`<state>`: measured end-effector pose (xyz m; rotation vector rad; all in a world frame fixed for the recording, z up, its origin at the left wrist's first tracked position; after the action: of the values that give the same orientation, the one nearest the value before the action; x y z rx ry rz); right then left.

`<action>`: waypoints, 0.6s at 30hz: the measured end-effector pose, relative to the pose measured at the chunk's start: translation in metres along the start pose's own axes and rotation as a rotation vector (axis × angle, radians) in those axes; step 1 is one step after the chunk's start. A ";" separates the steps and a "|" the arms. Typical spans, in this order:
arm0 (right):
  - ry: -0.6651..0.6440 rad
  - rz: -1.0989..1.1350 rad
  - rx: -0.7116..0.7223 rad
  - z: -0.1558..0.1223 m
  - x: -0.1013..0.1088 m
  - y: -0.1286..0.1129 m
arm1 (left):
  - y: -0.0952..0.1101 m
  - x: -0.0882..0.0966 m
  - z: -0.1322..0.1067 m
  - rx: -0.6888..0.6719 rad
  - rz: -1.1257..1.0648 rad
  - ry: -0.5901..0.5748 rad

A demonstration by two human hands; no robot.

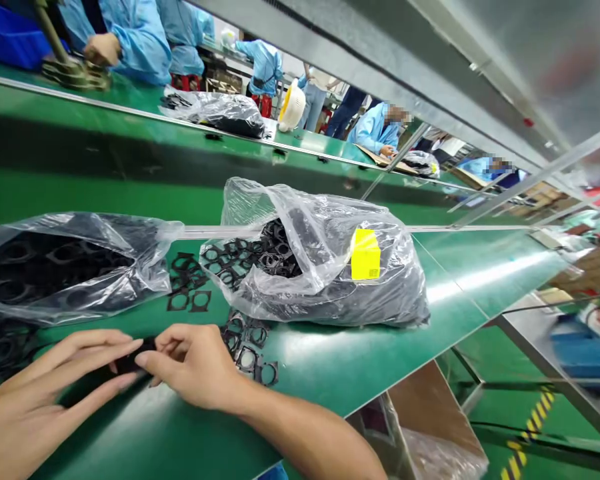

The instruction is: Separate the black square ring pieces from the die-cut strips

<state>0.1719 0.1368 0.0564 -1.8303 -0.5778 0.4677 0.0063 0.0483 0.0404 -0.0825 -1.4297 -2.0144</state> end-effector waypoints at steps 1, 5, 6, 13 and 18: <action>0.008 -0.004 0.006 -0.001 0.000 0.000 | -0.003 0.000 0.000 0.026 0.008 0.009; -0.005 0.009 0.021 -0.002 -0.002 0.002 | -0.011 -0.002 0.002 0.145 -0.040 0.023; -0.014 0.013 0.024 -0.002 -0.002 0.003 | -0.010 -0.002 0.003 0.145 -0.071 0.022; -0.015 -0.065 0.069 0.001 -0.001 -0.001 | 0.013 0.002 0.021 0.135 -0.178 0.071; 0.050 -0.129 0.157 0.006 -0.001 -0.008 | 0.016 0.005 0.023 0.221 -0.186 0.080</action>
<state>0.1661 0.1431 0.0624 -1.6404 -0.6034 0.3688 0.0036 0.0626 0.0644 0.2313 -1.6488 -1.9657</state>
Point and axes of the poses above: each hand's wrist, its own z-axis towards the middle knuckle, its own x-axis out of the back of the hand, y = z × x, the point moved 3 cm from there along z, towards the middle knuckle, and after that the axes turned 6 degrees about y, right-handed, at the moved point
